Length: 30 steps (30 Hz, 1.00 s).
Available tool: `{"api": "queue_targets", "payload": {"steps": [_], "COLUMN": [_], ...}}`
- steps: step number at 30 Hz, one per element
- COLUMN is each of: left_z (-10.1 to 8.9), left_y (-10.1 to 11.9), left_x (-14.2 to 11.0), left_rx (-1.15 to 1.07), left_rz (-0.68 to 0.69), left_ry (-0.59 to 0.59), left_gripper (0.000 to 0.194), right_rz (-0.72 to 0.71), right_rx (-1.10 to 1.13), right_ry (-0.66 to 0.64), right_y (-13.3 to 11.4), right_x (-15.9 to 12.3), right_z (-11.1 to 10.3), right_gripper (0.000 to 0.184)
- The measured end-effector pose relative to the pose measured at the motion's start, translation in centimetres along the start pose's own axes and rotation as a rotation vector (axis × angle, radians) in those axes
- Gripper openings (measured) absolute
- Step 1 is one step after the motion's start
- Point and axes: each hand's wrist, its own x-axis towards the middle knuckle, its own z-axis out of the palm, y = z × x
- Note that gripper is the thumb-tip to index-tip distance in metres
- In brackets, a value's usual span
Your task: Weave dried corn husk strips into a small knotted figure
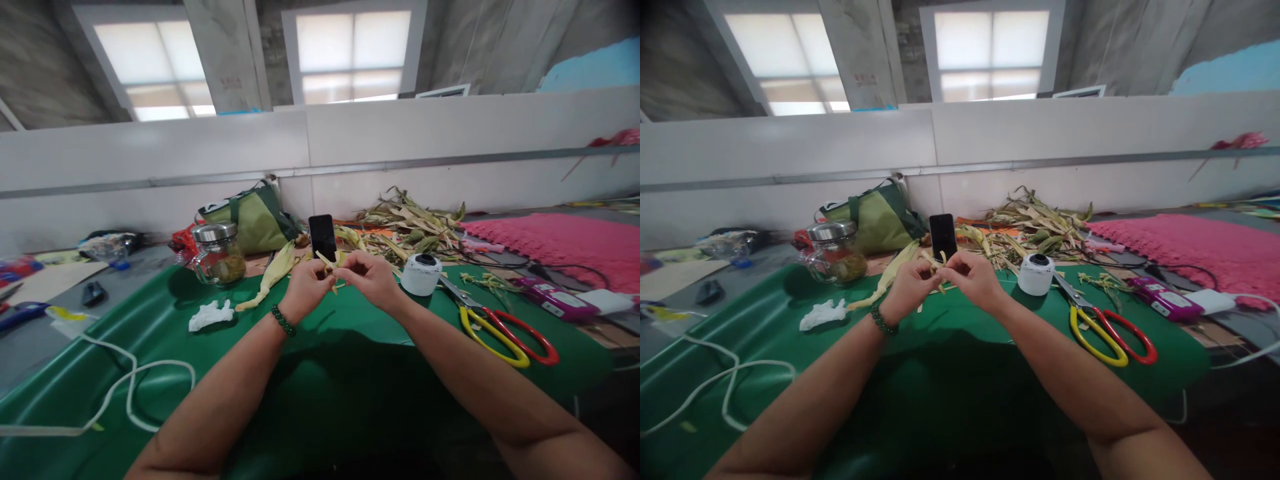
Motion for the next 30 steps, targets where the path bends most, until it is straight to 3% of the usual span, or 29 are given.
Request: {"api": "queue_targets", "payload": {"steps": [4,9,12,15,17,24,30], "left_z": [0.8,1.4,1.7,2.1,2.2,1.1,1.1], "left_y": [-0.3,-0.3,-0.1,0.1,0.2,1.0,1.0], "left_x": [-0.4,-0.9,-1.1,-1.3,-1.3,-1.0,-1.1], "left_rx": [0.238,0.445,0.457,0.357,0.231,-0.484,-0.573], "left_rz": [0.13,0.181,0.185,0.191,0.171,-0.138,-0.186], "left_ry": [0.0,-0.09,-0.158,-0.218,-0.271,-0.623,-0.6], "left_gripper": [0.029,0.018,0.018,0.02,0.023,0.017,0.036], "right_rz": [0.055,0.12,0.076,-0.131,-0.196,0.011,0.055], "right_rx": [0.028,0.015,-0.008,-0.051,-0.026,0.061,0.092], "right_ry": [0.081,-0.085,-0.07,0.028,0.057,0.141,0.136], "right_y": [0.3,0.3,0.3,0.2,0.3,1.6,1.0], "right_x": [0.0,0.4,0.5,0.5,0.5,1.4,1.2], "right_z": [0.2,-0.5,-1.0,-1.0,-0.9,-1.3,-1.1], "right_gripper": [0.028,0.017,0.016,0.014,0.012,0.014,0.022]}}
